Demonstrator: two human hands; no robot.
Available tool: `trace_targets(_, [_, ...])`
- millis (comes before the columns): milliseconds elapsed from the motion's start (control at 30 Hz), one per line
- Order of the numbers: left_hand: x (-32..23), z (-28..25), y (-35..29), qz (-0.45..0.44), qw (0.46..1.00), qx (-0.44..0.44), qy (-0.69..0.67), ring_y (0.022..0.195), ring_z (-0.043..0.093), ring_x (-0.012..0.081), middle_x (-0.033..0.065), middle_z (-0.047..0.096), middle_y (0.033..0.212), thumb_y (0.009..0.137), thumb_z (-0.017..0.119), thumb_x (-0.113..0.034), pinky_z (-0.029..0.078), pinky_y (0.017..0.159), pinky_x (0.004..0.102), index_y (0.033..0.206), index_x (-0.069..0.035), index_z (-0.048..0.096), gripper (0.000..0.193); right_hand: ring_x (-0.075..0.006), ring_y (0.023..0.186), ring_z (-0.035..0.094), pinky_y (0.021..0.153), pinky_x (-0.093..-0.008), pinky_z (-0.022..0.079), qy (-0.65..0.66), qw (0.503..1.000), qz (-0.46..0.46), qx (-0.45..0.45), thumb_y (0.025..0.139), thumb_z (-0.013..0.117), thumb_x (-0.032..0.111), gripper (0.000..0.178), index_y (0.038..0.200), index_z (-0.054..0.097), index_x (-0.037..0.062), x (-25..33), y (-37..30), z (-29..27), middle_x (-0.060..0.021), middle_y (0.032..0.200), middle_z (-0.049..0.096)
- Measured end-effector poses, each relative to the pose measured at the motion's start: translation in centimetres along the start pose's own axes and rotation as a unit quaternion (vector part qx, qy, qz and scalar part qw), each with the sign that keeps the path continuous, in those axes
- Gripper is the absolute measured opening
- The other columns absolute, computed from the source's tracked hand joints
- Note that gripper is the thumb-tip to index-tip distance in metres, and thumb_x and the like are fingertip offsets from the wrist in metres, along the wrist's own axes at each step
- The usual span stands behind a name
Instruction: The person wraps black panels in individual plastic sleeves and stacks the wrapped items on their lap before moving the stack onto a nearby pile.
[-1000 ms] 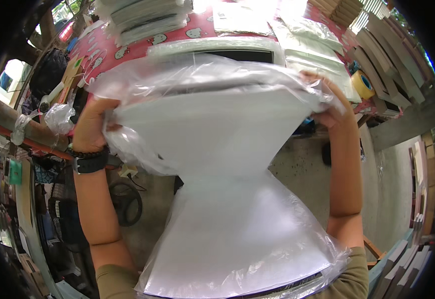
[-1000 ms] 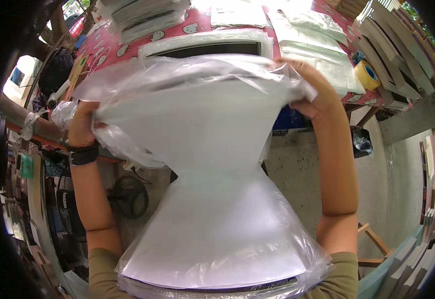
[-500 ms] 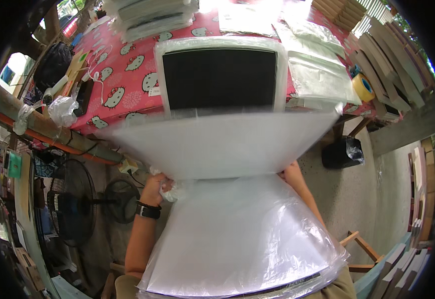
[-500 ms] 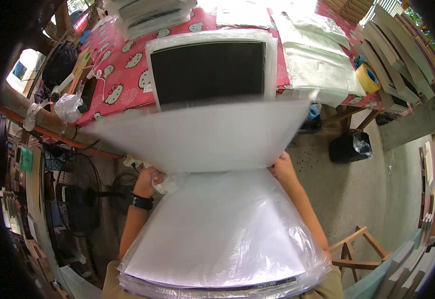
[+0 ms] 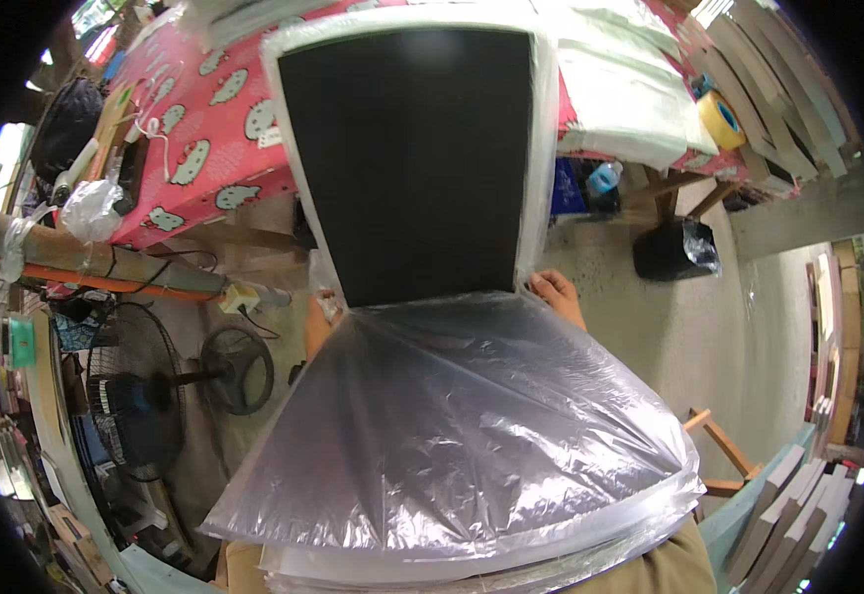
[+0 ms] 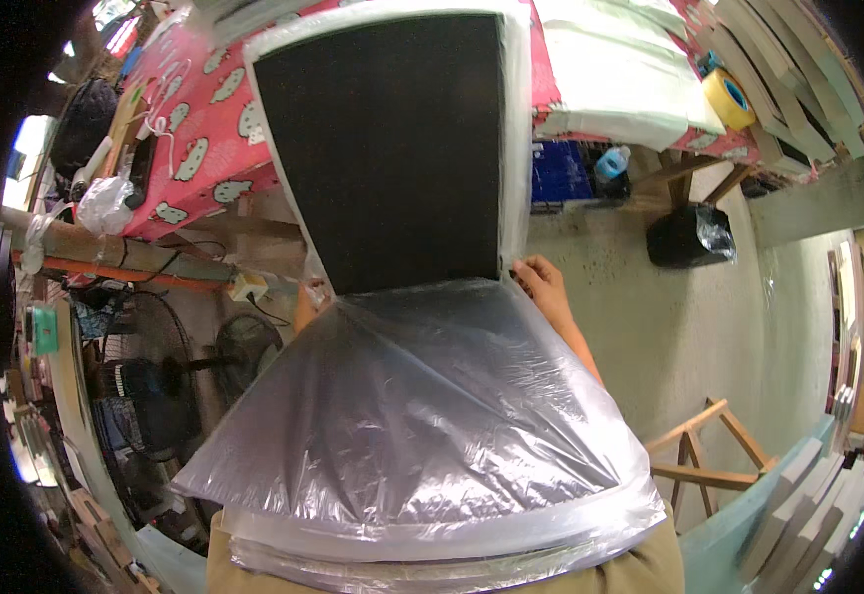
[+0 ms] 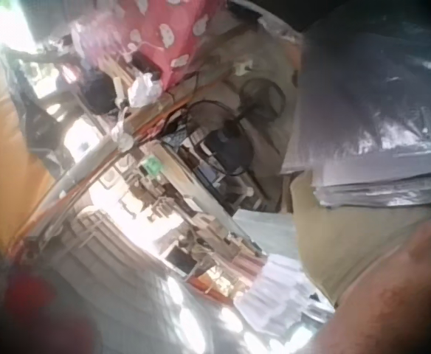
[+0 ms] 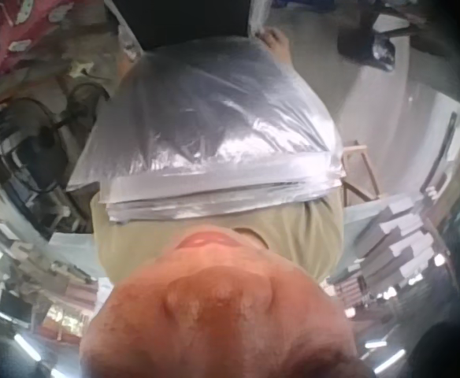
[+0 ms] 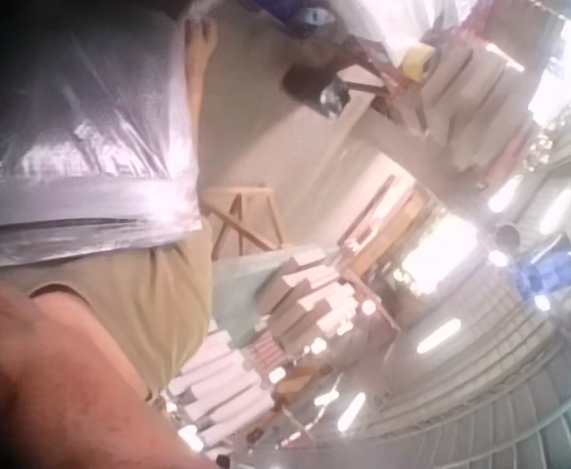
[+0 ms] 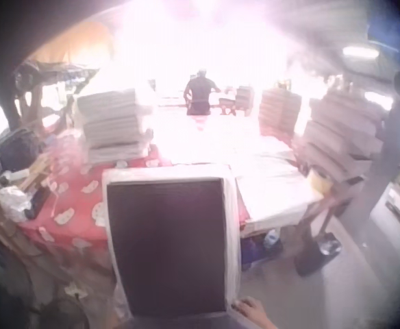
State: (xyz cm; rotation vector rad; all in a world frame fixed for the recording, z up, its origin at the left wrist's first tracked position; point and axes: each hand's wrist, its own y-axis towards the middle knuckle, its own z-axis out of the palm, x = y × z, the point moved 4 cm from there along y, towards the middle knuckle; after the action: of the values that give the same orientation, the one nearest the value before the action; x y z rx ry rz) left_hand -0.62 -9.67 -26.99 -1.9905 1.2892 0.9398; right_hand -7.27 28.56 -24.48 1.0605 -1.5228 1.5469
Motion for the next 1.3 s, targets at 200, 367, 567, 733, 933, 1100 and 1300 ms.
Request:
trace_targets(200, [3.5, -0.4, 0.7, 0.042, 0.999, -0.018, -0.008, 0.080, 0.054, 0.0225, 0.0121, 0.055, 0.093, 0.080, 0.052, -0.024, 0.041, 0.070, 0.0316, 0.105, -0.007, 0.047, 0.031, -0.0107, 0.072, 0.052, 0.066, -0.0242, 0.041, -0.069, 0.987, 0.055, 0.137, 0.076, 0.060, 0.020, 0.022, 0.085, 0.059, 0.0001, 3.3, -2.2, 1.9, -0.0058, 0.076, 0.058])
trace_targets(367, [2.3, -0.8, 0.7, 0.017, 0.995, -0.004, -0.098, 0.079, 0.050, 0.0154, 0.0090, 0.054, 0.090, 0.080, 0.054, -0.031, 0.040, 0.069, 0.0275, 0.106, -0.004, 0.047, 0.038, -0.0117, 0.071, 0.053, 0.067, -0.0247, 0.042, 0.018, 0.989, 0.040, 0.142, 0.079, 0.058, 0.022, 0.024, 0.088, 0.058, -0.0002, 3.2, -1.3, 1.9, -0.0071, 0.082, 0.058])
trace_targets(567, [0.0, -0.9, -0.3, -0.011, 0.992, -0.020, -0.125, 0.078, 0.049, 0.0128, 0.0074, 0.054, 0.088, 0.080, 0.054, -0.033, 0.040, 0.068, 0.0252, 0.104, -0.004, 0.048, 0.038, -0.0138, 0.072, 0.055, 0.067, -0.0253, 0.043, 0.093, 0.988, 0.053, 0.113, 0.081, 0.055, 0.024, 0.028, 0.092, 0.056, -0.0024, 2.7, -1.2, 2.6, -0.0084, 0.085, 0.058])
trace_targets(733, [-1.4, -1.1, -0.6, -0.025, 0.987, 0.001, -0.157, 0.076, 0.050, 0.0129, 0.0071, 0.054, 0.087, 0.081, 0.054, -0.033, 0.040, 0.068, 0.0254, 0.104, -0.004, 0.048, 0.038, -0.0112, 0.070, 0.054, 0.062, -0.0238, 0.042, -0.190, 0.960, 0.041, 0.202, 0.081, 0.056, 0.022, 0.027, 0.092, 0.057, -0.0030, 4.7, -0.9, 3.8, -0.0058, 0.076, 0.058])
trace_targets(933, [0.0, -1.6, -1.0, 0.046, 0.996, -0.037, -0.071, 0.075, 0.053, 0.0165, 0.0086, 0.057, 0.084, 0.081, 0.053, -0.032, 0.041, 0.067, 0.0284, 0.099, -0.004, 0.051, 0.033, -0.0070, 0.061, 0.050, 0.056, -0.0229, 0.040, 0.082, 0.953, 0.109, 0.270, 0.082, 0.053, 0.017, 0.018, 0.083, 0.055, -0.0010, 5.2, -0.4, 3.5, -0.0003, 0.070, 0.056])
trace_targets(1100, [-1.0, -0.6, -0.5, 0.018, 0.999, -0.036, -0.031, 0.072, 0.056, 0.0210, 0.0129, 0.058, 0.082, 0.081, 0.052, -0.028, 0.042, 0.066, 0.0308, 0.096, -0.004, 0.051, 0.028, -0.0142, 0.058, 0.052, 0.054, -0.0266, 0.040, -0.012, 0.997, -0.073, 0.035, 0.084, 0.050, 0.018, 0.015, 0.082, 0.052, 0.0039, -1.8, 3.6, 1.6, -0.0030, 0.066, 0.055])
trace_targets(1300, [0.3, -0.2, 0.0, 0.018, 0.997, -0.059, 0.049, 0.076, 0.055, 0.0358, 0.0192, 0.058, 0.083, 0.079, 0.050, -0.017, 0.042, 0.066, 0.0380, 0.094, -0.003, 0.051, 0.021, -0.0340, 0.069, 0.055, 0.060, -0.0369, 0.043, -0.380, 0.904, -0.149, -0.126, 0.083, 0.048, 0.017, 0.015, 0.091, 0.051, 0.0042, -0.9, 2.0, 2.7, -0.0188, 0.073, 0.056])
